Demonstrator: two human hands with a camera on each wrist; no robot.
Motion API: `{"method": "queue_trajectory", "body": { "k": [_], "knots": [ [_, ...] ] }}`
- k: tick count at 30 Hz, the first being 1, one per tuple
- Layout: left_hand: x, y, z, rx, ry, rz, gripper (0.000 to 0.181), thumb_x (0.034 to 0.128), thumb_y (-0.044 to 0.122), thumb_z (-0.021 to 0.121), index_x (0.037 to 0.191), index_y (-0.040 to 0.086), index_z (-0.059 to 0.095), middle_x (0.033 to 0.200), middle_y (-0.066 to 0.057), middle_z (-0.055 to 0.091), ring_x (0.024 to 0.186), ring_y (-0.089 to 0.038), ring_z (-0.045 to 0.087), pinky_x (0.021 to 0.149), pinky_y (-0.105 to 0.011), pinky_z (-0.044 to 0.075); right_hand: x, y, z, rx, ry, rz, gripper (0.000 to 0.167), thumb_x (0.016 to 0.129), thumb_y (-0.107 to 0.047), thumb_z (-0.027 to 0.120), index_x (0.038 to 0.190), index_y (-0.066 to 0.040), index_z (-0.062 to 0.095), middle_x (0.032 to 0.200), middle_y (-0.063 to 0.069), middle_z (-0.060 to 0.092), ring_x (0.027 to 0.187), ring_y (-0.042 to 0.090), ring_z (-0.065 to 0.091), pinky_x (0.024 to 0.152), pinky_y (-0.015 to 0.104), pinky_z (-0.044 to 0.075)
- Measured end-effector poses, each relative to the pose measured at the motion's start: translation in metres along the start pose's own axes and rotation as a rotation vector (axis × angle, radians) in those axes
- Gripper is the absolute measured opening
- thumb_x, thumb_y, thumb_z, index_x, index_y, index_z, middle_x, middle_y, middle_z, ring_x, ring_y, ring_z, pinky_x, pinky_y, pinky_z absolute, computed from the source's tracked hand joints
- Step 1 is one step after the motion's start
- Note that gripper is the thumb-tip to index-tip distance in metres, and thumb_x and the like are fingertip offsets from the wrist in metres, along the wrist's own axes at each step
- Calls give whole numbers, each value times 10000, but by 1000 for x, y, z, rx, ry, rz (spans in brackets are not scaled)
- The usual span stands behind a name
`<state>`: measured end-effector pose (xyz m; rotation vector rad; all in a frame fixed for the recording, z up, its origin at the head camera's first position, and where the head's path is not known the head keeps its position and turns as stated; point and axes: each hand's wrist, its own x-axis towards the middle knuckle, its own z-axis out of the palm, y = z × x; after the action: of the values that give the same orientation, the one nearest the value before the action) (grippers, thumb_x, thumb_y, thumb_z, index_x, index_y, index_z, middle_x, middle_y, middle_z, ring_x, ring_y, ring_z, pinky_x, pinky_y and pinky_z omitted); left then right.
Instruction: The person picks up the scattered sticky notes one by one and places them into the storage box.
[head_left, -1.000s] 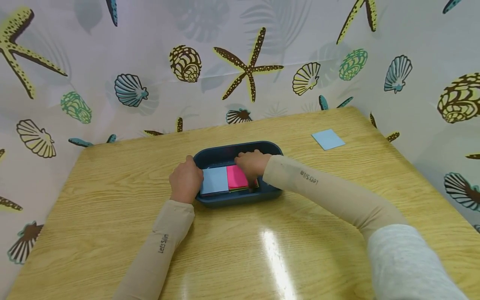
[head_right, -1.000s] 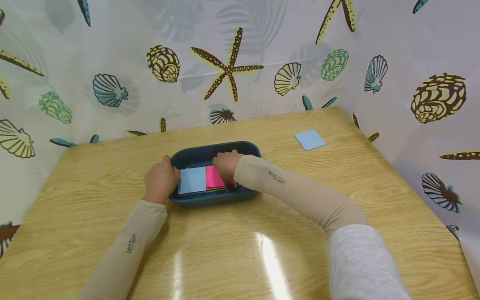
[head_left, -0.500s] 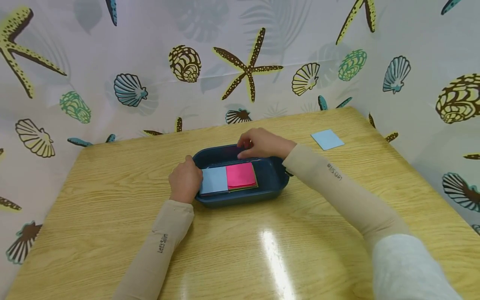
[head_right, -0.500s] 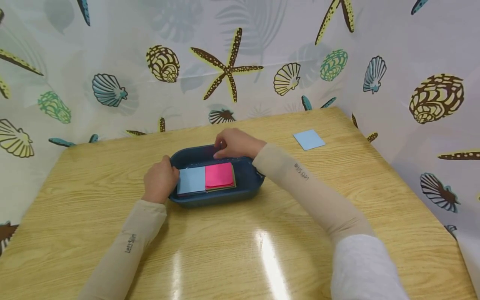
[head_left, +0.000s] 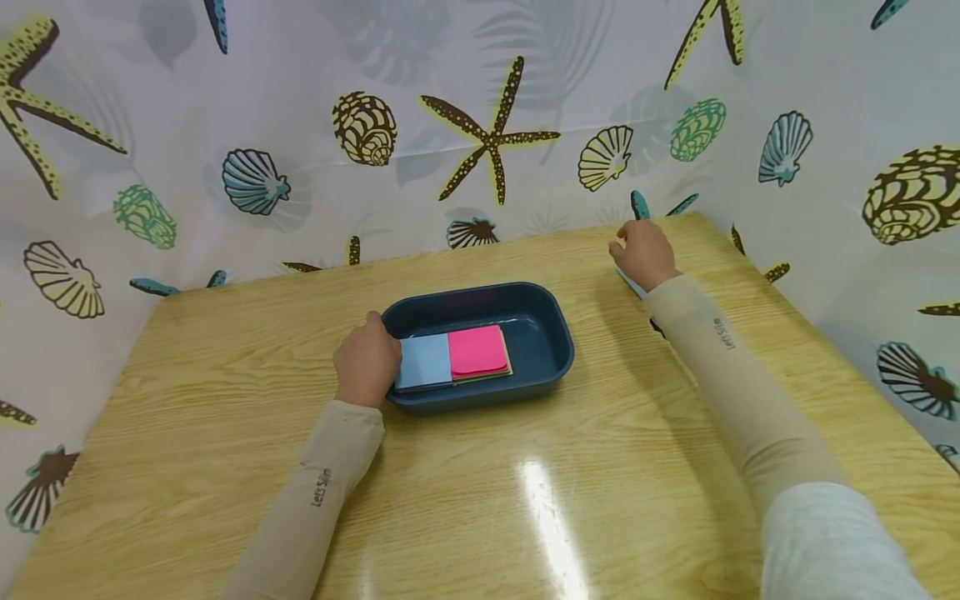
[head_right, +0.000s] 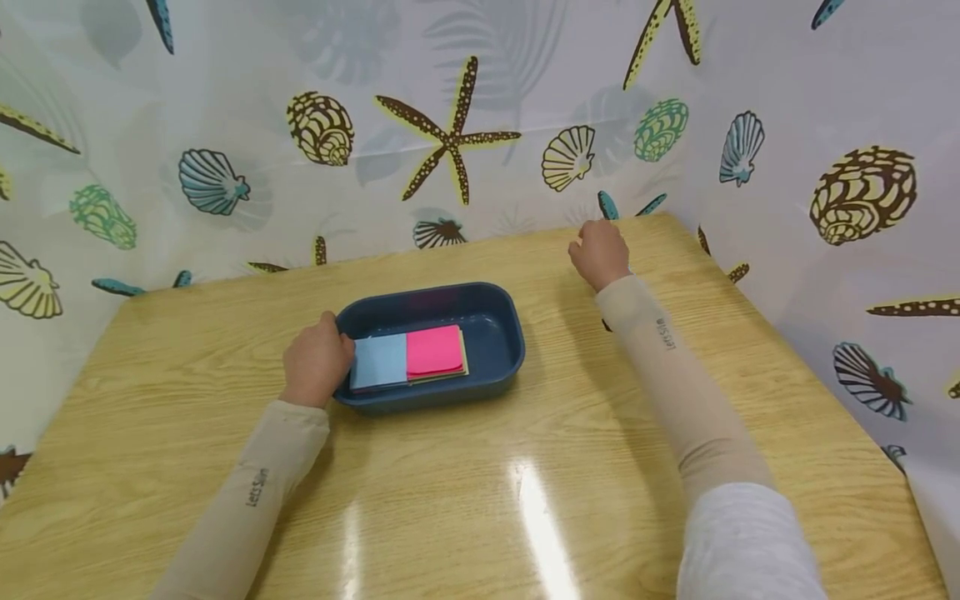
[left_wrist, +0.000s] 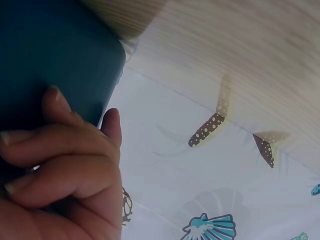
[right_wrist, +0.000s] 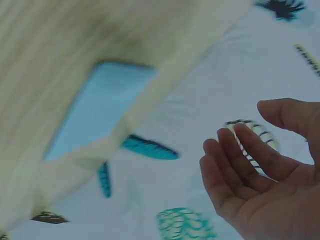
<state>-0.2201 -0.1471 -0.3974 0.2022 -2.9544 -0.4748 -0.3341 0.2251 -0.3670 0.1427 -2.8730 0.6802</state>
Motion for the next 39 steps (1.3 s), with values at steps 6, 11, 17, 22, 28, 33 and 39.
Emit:
{"method": "queue_trajectory", "body": {
  "k": [6,11,17,22,28,33,39],
  "knots": [
    [-1,0,-1,-5,-22,-1,359,934,103,510,1240,-84,507,905,-259,670,728,-368,654,632,-497,538,-2,29,3,-141,-44,78,313,929,-155,551,872,145,619,900,320,611,801,420,592,699,496,511],
    [0,0,-2,-4,-19,1,355,935,106,511,1238,-80,509,909,-256,670,734,-369,655,638,-499,538,-6,36,0,-204,-186,165,388,911,-276,612,737,68,560,924,337,586,854,474,569,767,541,471],
    [-1,0,-1,-8,-17,-1,347,934,102,510,1230,-78,514,909,-259,671,738,-374,656,642,-505,537,-8,40,-2,-202,-364,239,513,927,-321,576,1091,165,574,1168,397,516,1067,556,483,911,592,409],
    [-1,1,-2,-14,-6,1,333,934,100,510,1216,-76,520,904,-260,671,736,-376,657,647,-510,537,-6,41,-3,-202,-380,282,612,919,-351,579,1193,191,510,1224,442,440,1143,607,390,940,617,379],
    [-1,1,-2,-12,8,4,315,930,94,510,1196,-75,527,871,-253,669,710,-369,652,630,-497,537,-6,42,-4,-206,-348,320,688,880,-421,618,1202,176,501,1170,428,460,1087,556,430,898,589,404],
    [-1,0,-2,-7,3,6,323,931,95,511,1203,-80,523,874,-255,669,704,-366,653,626,-494,539,-8,42,-6,-176,-354,331,768,868,-441,630,1234,208,440,1157,442,423,1067,541,415,888,576,407],
    [-1,1,-1,-3,-11,-6,328,936,102,514,1211,-76,521,894,-254,672,722,-366,658,641,-494,542,-8,41,-4,-153,-334,366,848,861,-442,650,1286,214,322,1186,445,342,1073,530,396,895,572,399]
  ]
}}
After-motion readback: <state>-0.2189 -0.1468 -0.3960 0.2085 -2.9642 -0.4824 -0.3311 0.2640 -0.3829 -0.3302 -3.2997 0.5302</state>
